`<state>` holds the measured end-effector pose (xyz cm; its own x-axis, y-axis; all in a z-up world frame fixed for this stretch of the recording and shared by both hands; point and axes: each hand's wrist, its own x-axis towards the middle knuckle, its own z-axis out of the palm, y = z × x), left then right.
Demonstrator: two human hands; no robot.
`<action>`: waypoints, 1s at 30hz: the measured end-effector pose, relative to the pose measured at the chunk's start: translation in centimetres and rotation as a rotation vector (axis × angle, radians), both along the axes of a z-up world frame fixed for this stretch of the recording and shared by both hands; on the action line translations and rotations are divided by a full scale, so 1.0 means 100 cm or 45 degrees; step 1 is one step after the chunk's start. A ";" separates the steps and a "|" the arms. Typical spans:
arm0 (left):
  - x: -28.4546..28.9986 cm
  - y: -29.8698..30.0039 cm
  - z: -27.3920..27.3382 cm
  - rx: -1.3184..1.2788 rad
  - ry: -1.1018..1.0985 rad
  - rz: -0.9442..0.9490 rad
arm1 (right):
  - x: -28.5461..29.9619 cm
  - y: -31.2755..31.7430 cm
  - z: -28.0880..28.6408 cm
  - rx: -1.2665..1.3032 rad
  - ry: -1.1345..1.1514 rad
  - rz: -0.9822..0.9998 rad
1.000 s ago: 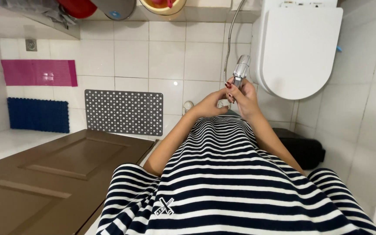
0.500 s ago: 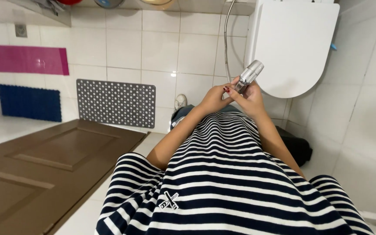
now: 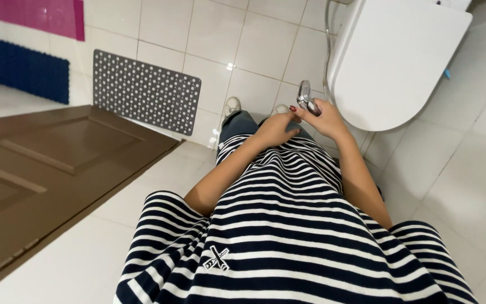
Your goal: The person wipes the toilet tank with a purple cloth, then uses a handheld bidet sprayer to rinse the toilet bowl and surrounding floor area. The person manipulates the sprayer nozzle and hose throughout the cleaning process.
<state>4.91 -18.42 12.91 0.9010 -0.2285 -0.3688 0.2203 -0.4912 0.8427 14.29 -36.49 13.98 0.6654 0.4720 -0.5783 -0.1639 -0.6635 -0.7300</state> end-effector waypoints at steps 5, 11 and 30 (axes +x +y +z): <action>-0.009 0.003 -0.017 0.044 0.022 0.072 | 0.009 0.001 -0.015 0.025 0.190 0.135; -0.039 0.006 -0.034 0.040 0.077 0.120 | 0.016 0.011 -0.025 -0.084 0.335 0.228; -0.075 0.048 -0.030 0.116 0.170 0.237 | 0.030 0.052 -0.037 -0.223 0.312 0.307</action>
